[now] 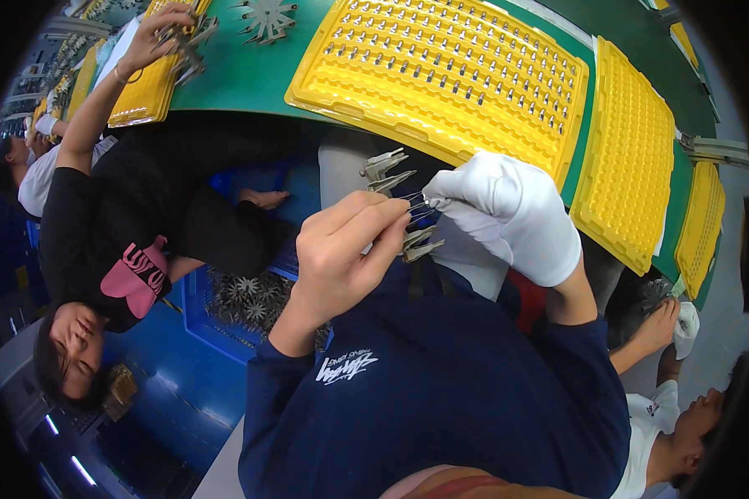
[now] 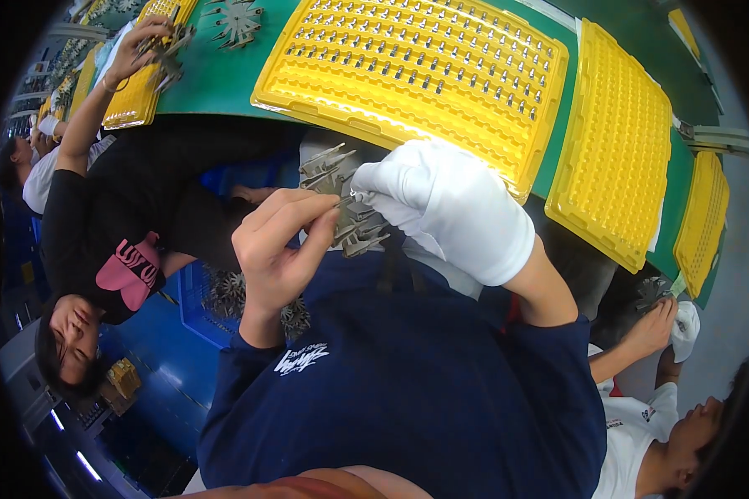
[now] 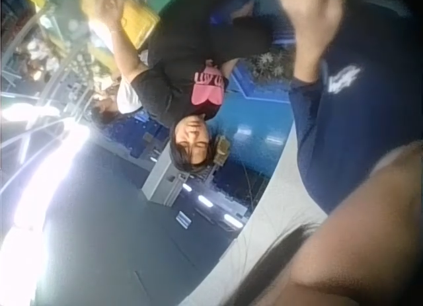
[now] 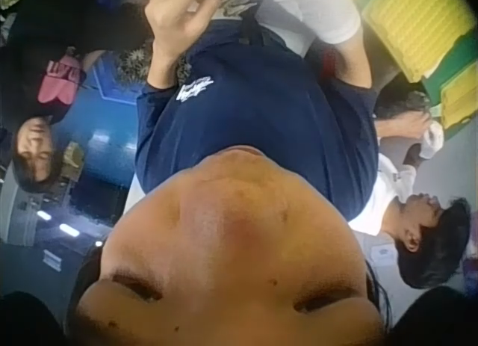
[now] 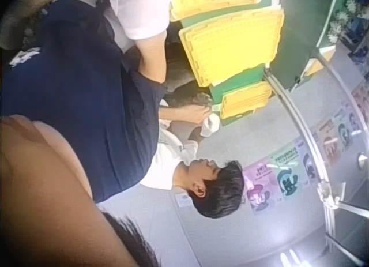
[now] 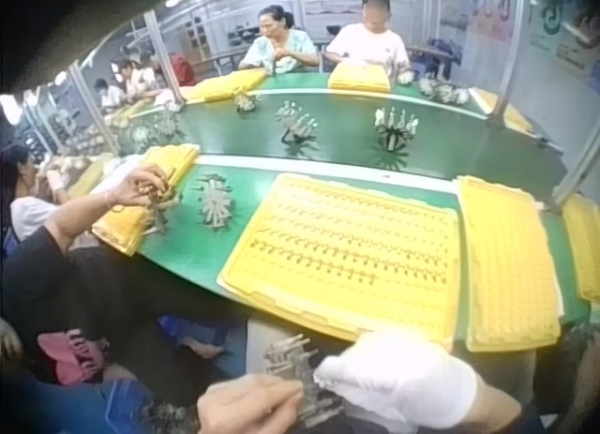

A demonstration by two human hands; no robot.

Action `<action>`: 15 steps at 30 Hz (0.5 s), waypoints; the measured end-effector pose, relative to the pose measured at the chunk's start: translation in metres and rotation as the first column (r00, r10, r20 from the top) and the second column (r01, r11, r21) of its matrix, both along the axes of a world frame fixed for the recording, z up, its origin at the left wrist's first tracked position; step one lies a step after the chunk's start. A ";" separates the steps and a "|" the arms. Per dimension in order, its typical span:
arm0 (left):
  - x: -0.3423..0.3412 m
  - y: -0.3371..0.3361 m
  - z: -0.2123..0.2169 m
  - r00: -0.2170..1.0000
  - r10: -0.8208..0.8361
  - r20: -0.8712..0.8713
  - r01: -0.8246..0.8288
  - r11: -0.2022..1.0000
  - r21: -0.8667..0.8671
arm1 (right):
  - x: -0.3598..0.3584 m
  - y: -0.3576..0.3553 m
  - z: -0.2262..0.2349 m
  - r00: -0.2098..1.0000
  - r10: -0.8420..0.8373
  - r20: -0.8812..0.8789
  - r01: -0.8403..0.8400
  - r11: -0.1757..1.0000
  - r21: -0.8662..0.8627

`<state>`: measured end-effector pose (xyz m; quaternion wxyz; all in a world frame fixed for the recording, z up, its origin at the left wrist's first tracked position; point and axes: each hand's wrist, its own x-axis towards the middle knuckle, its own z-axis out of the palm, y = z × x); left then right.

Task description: The person assembles small metal components by hand on a factory production line.

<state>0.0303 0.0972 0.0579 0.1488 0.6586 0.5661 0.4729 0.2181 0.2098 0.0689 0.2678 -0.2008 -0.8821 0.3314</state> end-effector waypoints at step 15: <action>-0.001 0.005 -0.010 0.999 0.024 -0.027 -0.025 1.000 -0.009 | -0.015 -0.007 -0.005 0.999 -0.044 -0.023 0.041 0.993 -0.111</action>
